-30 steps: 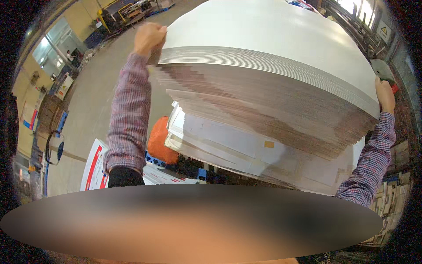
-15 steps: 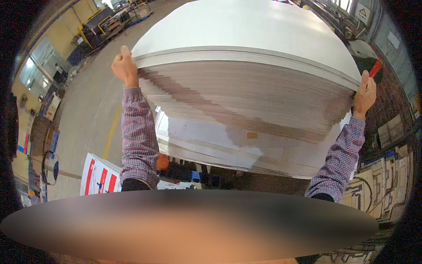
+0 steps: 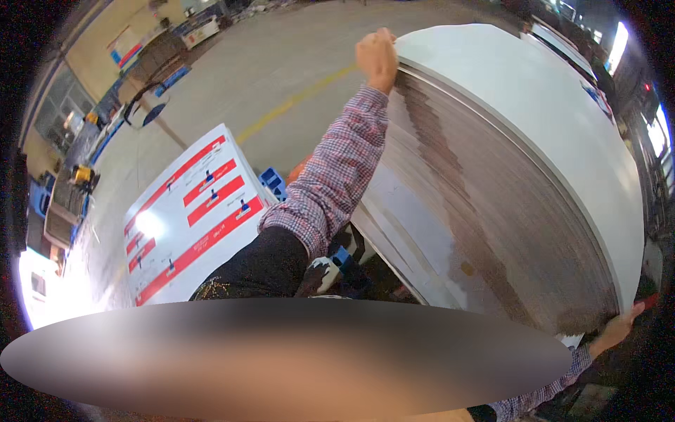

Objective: Stacking large printed sheets of paper or cardboard onto a pile.

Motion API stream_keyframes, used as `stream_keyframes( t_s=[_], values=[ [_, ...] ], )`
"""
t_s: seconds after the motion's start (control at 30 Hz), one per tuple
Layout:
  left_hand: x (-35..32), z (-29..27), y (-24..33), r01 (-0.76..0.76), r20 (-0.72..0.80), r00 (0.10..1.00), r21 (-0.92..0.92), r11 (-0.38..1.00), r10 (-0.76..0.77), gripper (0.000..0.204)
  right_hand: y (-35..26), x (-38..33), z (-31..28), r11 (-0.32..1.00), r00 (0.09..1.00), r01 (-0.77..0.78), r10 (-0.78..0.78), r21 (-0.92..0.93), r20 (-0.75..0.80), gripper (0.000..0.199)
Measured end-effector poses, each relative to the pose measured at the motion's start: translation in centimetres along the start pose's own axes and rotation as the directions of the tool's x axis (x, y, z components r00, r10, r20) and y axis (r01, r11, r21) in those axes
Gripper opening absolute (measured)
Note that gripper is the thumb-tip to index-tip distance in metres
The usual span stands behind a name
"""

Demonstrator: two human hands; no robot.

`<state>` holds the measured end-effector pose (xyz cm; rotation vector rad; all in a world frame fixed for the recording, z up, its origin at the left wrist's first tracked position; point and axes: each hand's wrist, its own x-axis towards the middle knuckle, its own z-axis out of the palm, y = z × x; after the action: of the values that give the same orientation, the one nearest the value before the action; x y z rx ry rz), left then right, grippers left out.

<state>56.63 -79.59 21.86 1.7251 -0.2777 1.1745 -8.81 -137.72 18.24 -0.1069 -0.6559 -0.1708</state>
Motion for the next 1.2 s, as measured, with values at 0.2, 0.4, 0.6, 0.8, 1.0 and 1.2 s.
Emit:
stream_keyframes(
  t_s=[0.2,0.4,0.6,0.8,1.0,1.2],
  values=[
    [0.2,-4.1,4.2,0.359,-0.012,0.925,-0.302,0.883,-0.38,0.036,4.5,3.3,-1.8,-0.611,0.578,-0.776,-0.589,0.157,0.565,0.069],
    [-0.6,-0.8,2.9,0.304,-0.17,0.925,-0.207,0.93,-0.34,0.03,3.3,1.5,-1.3,-0.904,0.673,-0.389,-0.149,0.175,0.724,0.068],
    [-0.9,-10.2,1.4,-0.034,0.046,0.998,0.003,0.999,0.034,0.015,9.5,6.8,-4.7,-0.937,0.802,-0.322,-0.193,0.138,0.565,0.046],
    [-8.9,-32.1,-5.4,0.061,0.658,0.75,0.043,0.997,-0.074,0.022,44.7,7.5,-8.8,-0.963,0.842,0.131,-0.016,-0.234,0.539,0.03],
    [-10.5,-61.8,-11.7,0.381,0.331,0.841,0.197,0.903,-0.427,0.012,74.6,9.6,-19.2,-0.459,0.979,-0.095,0.119,-0.883,-0.167,0.017],
    [-16.5,-87.4,-12.8,0.447,-0.073,0.845,0.64,0.625,-0.53,0.013,85.5,11.4,-26.3,-0.848,0.879,0.132,0.34,-0.513,-0.336,0.033]
  ],
)
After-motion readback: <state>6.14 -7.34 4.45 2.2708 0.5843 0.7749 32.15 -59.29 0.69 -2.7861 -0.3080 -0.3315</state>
